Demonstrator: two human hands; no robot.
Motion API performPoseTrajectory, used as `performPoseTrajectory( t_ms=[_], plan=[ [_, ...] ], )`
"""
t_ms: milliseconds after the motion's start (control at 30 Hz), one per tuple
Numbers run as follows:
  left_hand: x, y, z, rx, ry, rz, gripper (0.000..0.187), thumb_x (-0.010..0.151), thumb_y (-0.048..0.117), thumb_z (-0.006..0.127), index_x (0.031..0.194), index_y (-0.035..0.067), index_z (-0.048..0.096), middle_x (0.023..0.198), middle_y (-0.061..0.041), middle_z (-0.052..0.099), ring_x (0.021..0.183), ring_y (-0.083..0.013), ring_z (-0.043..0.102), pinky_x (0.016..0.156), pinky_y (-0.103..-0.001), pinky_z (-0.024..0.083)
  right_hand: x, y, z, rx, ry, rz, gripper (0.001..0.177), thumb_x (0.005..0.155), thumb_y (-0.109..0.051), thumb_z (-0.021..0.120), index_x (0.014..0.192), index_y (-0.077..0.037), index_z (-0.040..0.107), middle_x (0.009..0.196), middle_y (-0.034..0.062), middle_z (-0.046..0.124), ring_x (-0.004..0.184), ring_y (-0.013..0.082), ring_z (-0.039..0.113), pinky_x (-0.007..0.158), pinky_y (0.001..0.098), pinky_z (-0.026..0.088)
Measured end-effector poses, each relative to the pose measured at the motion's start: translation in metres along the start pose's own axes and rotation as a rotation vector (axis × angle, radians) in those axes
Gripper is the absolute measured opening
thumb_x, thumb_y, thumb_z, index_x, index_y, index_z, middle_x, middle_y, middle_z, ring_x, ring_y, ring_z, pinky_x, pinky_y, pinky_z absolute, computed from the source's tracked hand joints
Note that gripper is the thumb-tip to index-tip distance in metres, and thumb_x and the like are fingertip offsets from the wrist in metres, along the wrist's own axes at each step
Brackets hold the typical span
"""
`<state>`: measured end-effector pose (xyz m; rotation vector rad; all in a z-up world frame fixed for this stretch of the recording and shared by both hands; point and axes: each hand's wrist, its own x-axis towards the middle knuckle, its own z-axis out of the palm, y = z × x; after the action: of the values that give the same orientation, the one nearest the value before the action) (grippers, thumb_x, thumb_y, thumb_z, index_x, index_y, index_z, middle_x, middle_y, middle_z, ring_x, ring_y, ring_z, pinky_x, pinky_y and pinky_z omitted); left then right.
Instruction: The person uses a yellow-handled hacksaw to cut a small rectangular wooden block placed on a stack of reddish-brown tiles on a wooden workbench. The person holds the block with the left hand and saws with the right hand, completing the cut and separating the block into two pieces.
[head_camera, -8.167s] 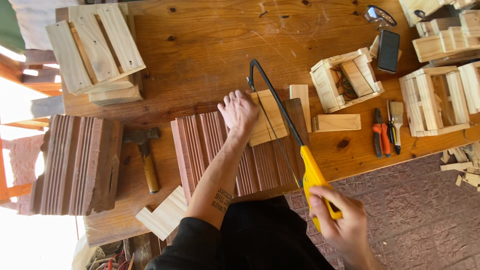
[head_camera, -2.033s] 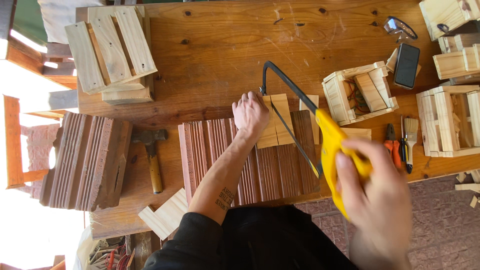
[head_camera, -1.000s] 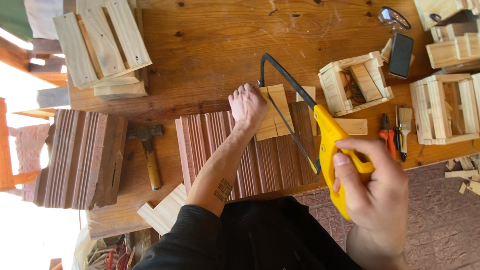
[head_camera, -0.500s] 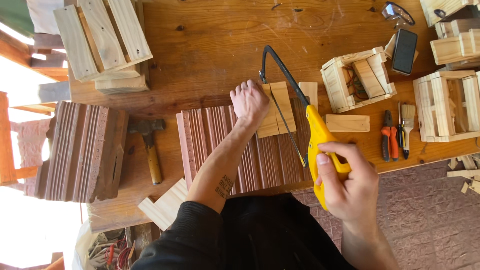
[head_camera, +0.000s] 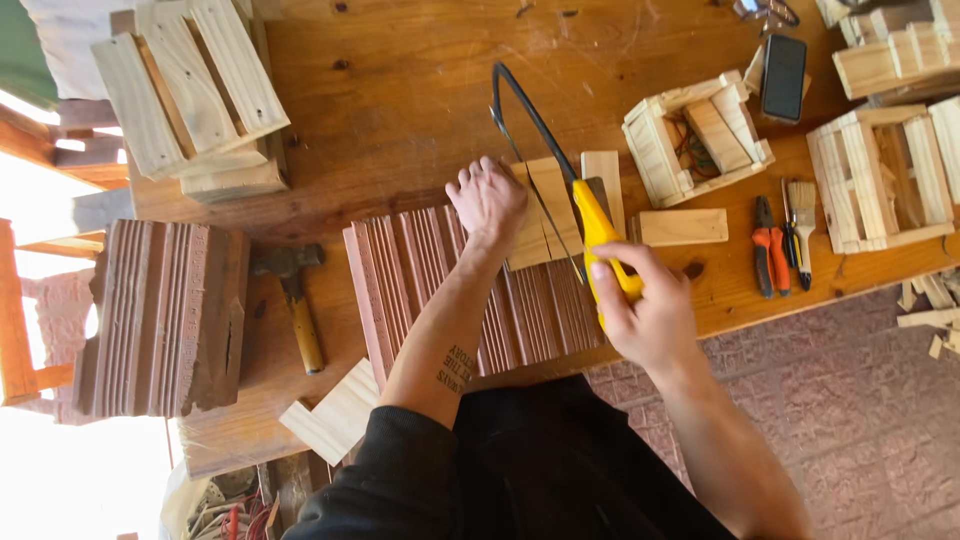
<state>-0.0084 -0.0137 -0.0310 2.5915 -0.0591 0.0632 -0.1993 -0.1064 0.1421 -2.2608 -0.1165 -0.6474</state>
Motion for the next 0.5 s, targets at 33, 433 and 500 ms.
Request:
performPoseTrajectory(
  t_ms=[33,433,500],
  plan=[
    [0.001,0.001,-0.001,0.007,-0.034,-0.020,0.037,0.105,0.037,0.032,0.095,0.013,0.059,0.096,-0.012,0.071,0.103,-0.0338,0.068,0.092,-0.049,0.041,0.005,-0.014,-0.008,-0.066,-0.005,0.022,0.011,0.096,-0.011,0.070,0.105,-0.010,0.077,0.067,0.0050,0.070,0.060,0.0205,0.072,0.058,0.0272,0.055],
    [0.003,-0.001,0.009,0.004,-0.047,0.011,0.040,0.105,0.035,0.029,0.096,0.013,0.061,0.095,-0.011,0.071,0.102,-0.0316,0.066,0.090,-0.047,0.042,0.008,0.033,0.024,-0.064,0.087,-0.052,0.008,0.096,-0.006,0.071,0.103,-0.003,0.074,0.080,0.0132,0.072,0.076,0.0313,0.074,0.067,0.0358,0.058],
    [-0.008,0.008,-0.014,0.010,-0.066,0.024,0.037,0.103,0.030,0.029,0.096,0.013,0.061,0.097,-0.012,0.071,0.104,-0.0317,0.065,0.091,-0.047,0.042,0.002,0.061,0.056,-0.053,0.097,-0.034,0.009,0.096,-0.007,0.070,0.103,-0.005,0.075,0.080,0.0130,0.073,0.073,0.0327,0.074,0.064,0.0378,0.058]
  ],
)
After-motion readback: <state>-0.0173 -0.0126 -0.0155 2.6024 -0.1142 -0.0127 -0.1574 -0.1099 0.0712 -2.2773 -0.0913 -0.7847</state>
